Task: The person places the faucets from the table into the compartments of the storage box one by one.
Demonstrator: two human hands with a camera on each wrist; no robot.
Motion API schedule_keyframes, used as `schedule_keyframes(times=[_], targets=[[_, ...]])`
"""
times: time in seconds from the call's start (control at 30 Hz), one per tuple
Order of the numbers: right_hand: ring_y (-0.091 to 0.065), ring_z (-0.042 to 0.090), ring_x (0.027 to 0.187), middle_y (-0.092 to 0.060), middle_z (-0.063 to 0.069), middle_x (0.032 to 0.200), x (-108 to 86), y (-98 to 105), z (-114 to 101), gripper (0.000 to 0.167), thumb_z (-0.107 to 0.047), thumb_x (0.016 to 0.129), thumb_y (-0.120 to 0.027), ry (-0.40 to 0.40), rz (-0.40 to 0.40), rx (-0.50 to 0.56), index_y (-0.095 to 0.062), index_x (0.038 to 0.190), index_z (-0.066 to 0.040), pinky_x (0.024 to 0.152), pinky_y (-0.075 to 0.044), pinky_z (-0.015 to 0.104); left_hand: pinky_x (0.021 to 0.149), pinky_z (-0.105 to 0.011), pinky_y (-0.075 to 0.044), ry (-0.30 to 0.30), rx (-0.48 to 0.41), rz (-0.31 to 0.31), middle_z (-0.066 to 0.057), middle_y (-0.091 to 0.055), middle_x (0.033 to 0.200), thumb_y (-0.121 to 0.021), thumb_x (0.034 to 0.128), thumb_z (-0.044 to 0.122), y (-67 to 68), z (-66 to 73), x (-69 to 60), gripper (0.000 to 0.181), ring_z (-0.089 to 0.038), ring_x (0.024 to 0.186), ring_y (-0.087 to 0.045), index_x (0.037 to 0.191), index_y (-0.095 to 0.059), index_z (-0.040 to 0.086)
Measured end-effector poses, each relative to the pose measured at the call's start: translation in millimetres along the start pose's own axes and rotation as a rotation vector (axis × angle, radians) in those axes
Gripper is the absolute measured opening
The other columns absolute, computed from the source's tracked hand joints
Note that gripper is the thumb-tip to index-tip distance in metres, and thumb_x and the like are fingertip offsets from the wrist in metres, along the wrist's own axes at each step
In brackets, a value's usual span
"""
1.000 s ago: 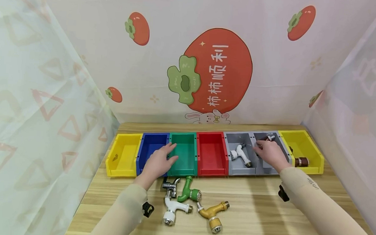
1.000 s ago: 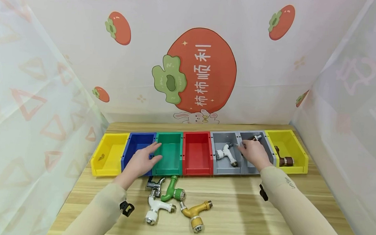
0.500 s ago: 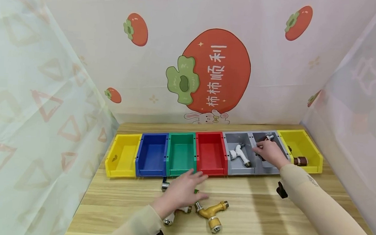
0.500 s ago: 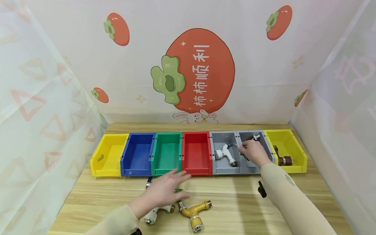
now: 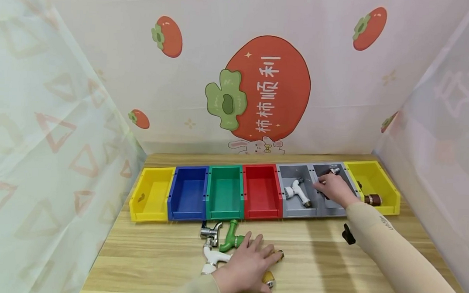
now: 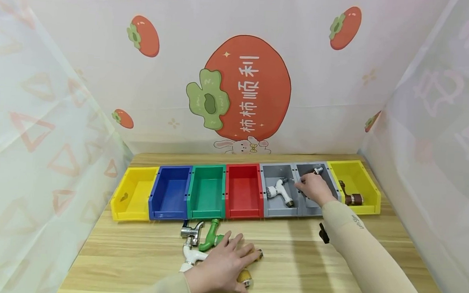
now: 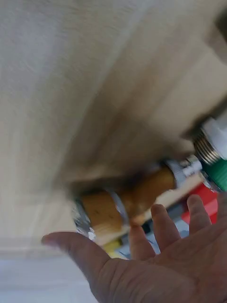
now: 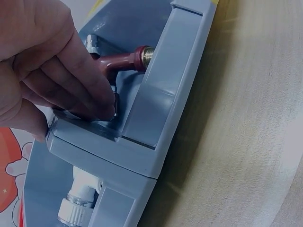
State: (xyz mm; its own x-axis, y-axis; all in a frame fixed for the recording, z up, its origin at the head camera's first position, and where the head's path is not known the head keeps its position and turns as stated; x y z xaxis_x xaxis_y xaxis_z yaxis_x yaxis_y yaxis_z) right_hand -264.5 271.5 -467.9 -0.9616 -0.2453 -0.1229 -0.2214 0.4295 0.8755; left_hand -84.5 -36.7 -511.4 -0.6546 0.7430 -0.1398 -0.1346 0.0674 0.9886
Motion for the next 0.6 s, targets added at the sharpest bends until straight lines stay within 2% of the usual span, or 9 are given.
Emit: schedule_keyframes(times=[0.17, 0.33, 0.5, 0.6], targets=[[-0.069, 0.035, 0.090, -0.070, 0.030, 0.112, 0.5, -0.8, -1.1, 0.039, -0.022, 0.103, -0.062, -0.014, 0.000, -0.009, -0.067, 0.120, 0.013, 0.082, -0.057, 0.053, 0.117, -0.064, -0.031, -0.046, 0.006, 0.004, 0.004, -0.050, 0.154, -0.068, 0.0831, 0.073, -3.4, 1.7, 2.8, 0.085, -0.035, 0.145, -0.041, 0.156, -0.043, 0.036], [-0.069, 0.041, 0.099, -0.067, 0.033, 0.118, -0.8, -0.5, -2.2, 0.042, -0.021, 0.103, -0.061, -0.031, -0.005, -0.007, -0.064, 0.124, 0.016, 0.086, -0.056, 0.057, 0.118, -0.062, -0.033, -0.134, 0.030, -0.022, 0.008, -0.043, 0.159, -0.070, 0.0923, 0.054, -1.1, 3.7, 6.6, 0.074, -0.031, 0.147, -0.040, 0.158, -0.038, 0.042], [-0.068, 0.033, 0.089, -0.070, 0.030, 0.111, -0.6, -1.2, -2.4, 0.039, -0.020, 0.103, -0.061, -0.029, -0.002, -0.007, -0.066, 0.120, 0.014, 0.080, -0.057, 0.053, 0.119, -0.061, -0.031, -0.206, 0.010, -0.044, 0.013, -0.035, 0.164, -0.057, 0.1049, 0.022, -0.2, 0.3, 7.3, 0.063, -0.033, 0.151, -0.033, 0.157, -0.034, 0.048], [-0.067, 0.031, 0.086, -0.070, 0.029, 0.109, -0.8, -1.6, -2.2, 0.038, -0.020, 0.103, -0.061, -0.030, -0.003, -0.010, -0.066, 0.120, 0.014, 0.078, -0.056, 0.052, 0.119, -0.061, -0.031, -0.245, 0.021, -0.039, 0.013, -0.034, 0.164, -0.053, 0.1060, 0.017, -1.2, -3.8, 7.7, 0.063, -0.036, 0.153, -0.029, 0.157, -0.034, 0.049]])
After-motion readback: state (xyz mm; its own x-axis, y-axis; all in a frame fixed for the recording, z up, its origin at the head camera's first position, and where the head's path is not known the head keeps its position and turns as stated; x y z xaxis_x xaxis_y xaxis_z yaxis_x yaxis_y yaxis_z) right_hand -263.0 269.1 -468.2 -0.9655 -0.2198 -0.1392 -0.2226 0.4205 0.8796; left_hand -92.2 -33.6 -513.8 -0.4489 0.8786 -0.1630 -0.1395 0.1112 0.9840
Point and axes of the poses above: each hand's wrist, its own x-axis towards the middle knuckle, its own y-axis out of the back of the hand, z = x × y, the point moved 1 cm from there along x, towards the middle knuckle
